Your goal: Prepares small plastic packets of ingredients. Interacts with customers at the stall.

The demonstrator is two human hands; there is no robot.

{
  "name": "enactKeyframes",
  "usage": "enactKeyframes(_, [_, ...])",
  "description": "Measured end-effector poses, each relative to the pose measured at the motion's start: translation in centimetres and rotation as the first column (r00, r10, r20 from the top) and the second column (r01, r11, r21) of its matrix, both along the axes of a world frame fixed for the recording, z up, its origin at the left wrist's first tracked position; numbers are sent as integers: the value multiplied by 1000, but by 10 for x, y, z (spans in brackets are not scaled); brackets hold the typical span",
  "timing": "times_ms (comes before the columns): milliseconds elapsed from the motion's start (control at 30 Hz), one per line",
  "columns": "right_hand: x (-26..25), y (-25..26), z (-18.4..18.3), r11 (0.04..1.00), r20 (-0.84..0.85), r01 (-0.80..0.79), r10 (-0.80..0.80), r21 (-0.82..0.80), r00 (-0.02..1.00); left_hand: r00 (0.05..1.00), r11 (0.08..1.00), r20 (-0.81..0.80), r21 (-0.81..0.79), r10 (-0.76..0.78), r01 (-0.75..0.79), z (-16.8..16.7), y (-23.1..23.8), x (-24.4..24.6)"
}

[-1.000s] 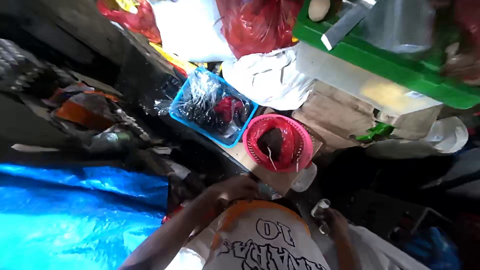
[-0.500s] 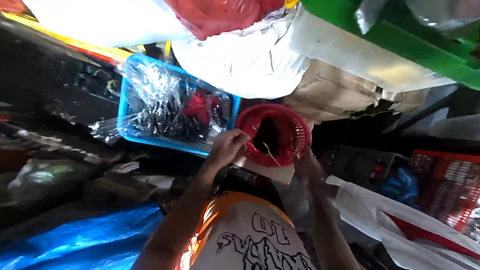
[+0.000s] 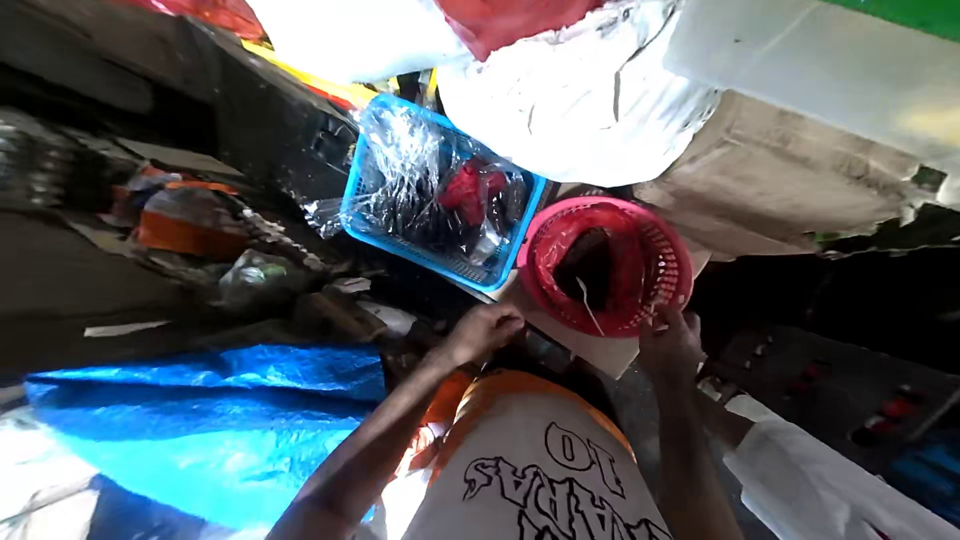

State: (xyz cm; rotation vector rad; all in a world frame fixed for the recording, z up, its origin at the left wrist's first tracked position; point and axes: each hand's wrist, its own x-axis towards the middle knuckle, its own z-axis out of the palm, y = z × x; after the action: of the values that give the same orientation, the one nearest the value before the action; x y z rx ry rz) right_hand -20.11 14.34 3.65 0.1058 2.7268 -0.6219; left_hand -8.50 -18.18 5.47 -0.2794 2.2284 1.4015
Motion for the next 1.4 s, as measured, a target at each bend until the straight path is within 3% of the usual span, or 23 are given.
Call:
enactKeyframes(133, [-5, 14, 4, 985, -47, -158, 155, -73, 987, 962, 962, -33, -8, 272, -272, 3, 2, 19])
enactKeyframes(200, [-11, 24, 8, 977, -53, -186, 181, -101, 982, 931, 930, -76, -65, 357, -362, 2, 3, 26])
enactKeyframes(300, [-28, 38, 15, 966, -191, -220, 193, -135, 962, 888, 859, -202, -239, 413, -454, -5, -6, 19])
enactKeyframes(433, [-50, 57, 30, 955, -288, -168, 94, -244, 953, 901, 747, -241, -504, 360, -434, -34, -35, -25])
enactKeyframes(567, [-64, 60, 49, 885, -124, 23, -91, -466, 988, 952, 729, -122, -618, 280, -294, -66, -56, -78])
enactKeyframes(633, [-61, 52, 54, 870, -49, 114, -156, -480, 987, 977, 718, -32, -673, 210, -177, -76, -60, -96])
enactKeyframes(767, [-39, 17, 41, 898, -18, 214, -240, -385, 971, 997, 657, 82, -752, 3, 60, -92, -66, -106])
enactKeyframes(967, [-23, -41, -10, 993, -319, 20, -55, -114, 946, 982, 631, 86, -756, -170, 176, -106, -83, -107])
enactKeyframes(1067, [-14, -50, 13, 989, -436, 123, -144, -75, 889, 975, 651, 14, -742, -223, 160, -104, -90, -102])
enactKeyframes(1167, [-10, -46, 21, 954, -491, 298, -241, 41, 837, 973, 653, 47, -733, -227, 188, -106, -91, -99])
enactKeyframes(1300, [-5, -40, -2, 931, -414, 313, -215, 186, 885, 970, 633, 107, -742, -217, 223, -95, -87, -104])
enactKeyframes(1400, [13, -35, -18, 948, -299, 263, -201, 181, 933, 970, 613, 140, -755, -197, 234, -94, -85, -104])
